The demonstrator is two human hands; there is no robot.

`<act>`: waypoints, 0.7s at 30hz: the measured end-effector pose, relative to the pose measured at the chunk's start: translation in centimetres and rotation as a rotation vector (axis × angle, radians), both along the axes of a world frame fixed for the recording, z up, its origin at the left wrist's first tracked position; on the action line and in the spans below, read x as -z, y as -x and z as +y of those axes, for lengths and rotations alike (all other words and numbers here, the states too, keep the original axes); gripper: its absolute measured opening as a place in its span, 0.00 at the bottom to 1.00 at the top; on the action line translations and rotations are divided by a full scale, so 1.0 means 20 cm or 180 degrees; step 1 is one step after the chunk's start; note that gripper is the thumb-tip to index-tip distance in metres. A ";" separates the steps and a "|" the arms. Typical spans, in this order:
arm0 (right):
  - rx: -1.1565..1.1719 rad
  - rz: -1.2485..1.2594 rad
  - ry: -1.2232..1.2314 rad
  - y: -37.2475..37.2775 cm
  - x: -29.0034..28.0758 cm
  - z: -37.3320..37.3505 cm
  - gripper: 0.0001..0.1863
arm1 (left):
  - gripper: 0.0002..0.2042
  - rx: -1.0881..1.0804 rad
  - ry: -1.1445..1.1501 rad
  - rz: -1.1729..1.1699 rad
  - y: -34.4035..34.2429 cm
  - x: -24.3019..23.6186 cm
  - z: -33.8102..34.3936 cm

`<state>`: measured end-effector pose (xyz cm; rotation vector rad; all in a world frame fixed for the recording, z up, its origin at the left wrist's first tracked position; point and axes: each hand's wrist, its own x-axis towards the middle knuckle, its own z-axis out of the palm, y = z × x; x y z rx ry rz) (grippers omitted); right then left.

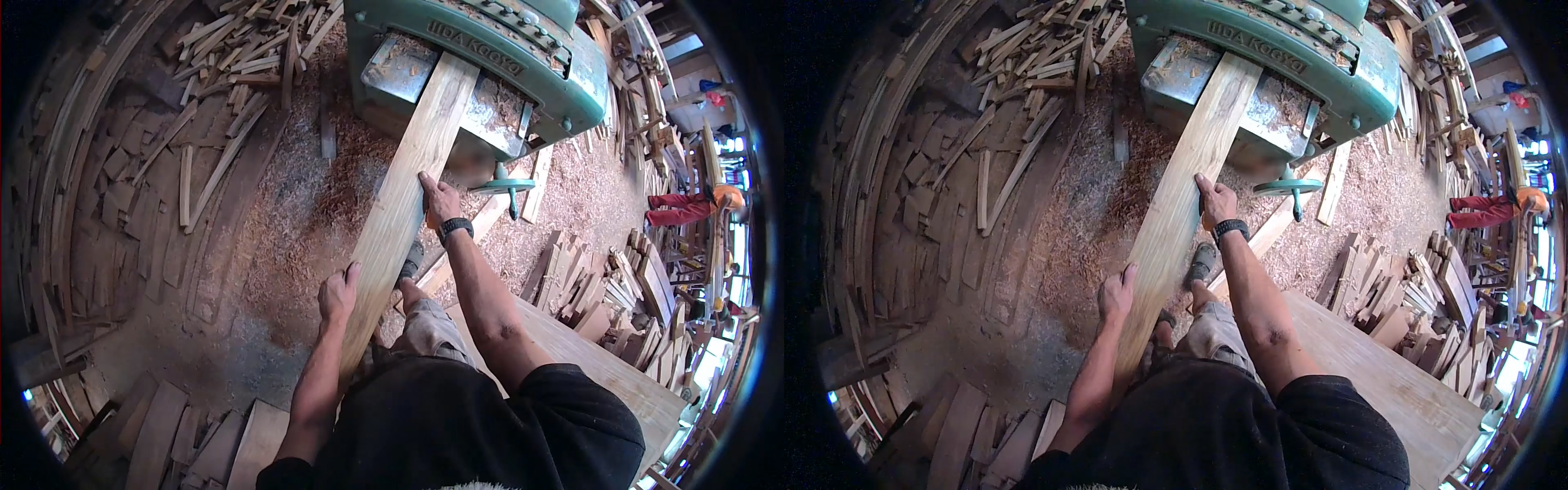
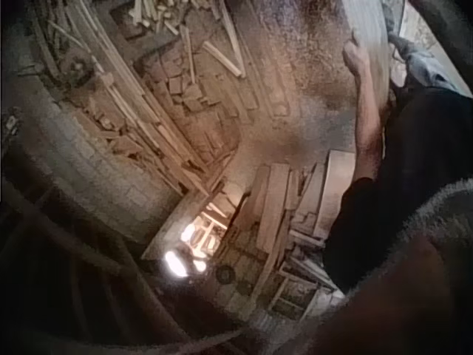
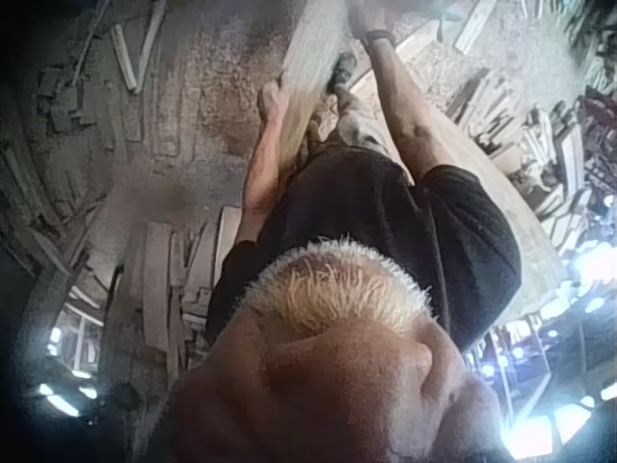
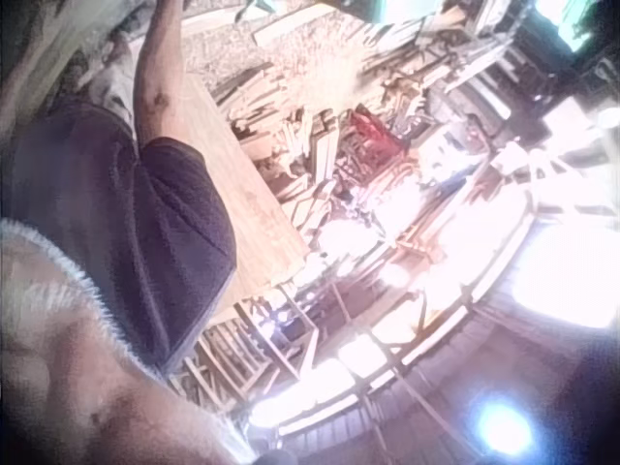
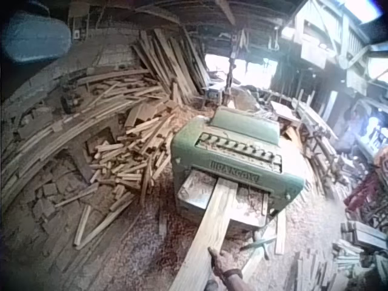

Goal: The person measures a wooden board with a tape measure, feeds it through a planer machine, and repeatedly measures and planes the board.

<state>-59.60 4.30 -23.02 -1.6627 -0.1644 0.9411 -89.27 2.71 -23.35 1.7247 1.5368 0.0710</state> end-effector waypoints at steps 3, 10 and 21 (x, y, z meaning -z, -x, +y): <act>-0.0388 -0.0171 0.0360 0.16 -0.06 -0.13 0.26 | 0.33 0.0165 0.0168 0.0134 -0.01 0.01 0.04; -0.0558 0.0494 -0.0179 0.48 0.04 -0.38 0.17 | 0.25 0.0357 0.0605 -0.1147 0.02 0.04 0.11; -0.0702 0.0628 -0.0087 0.33 0.15 -0.32 0.20 | 0.23 0.0284 0.1129 -0.0530 0.76 -0.07 -0.32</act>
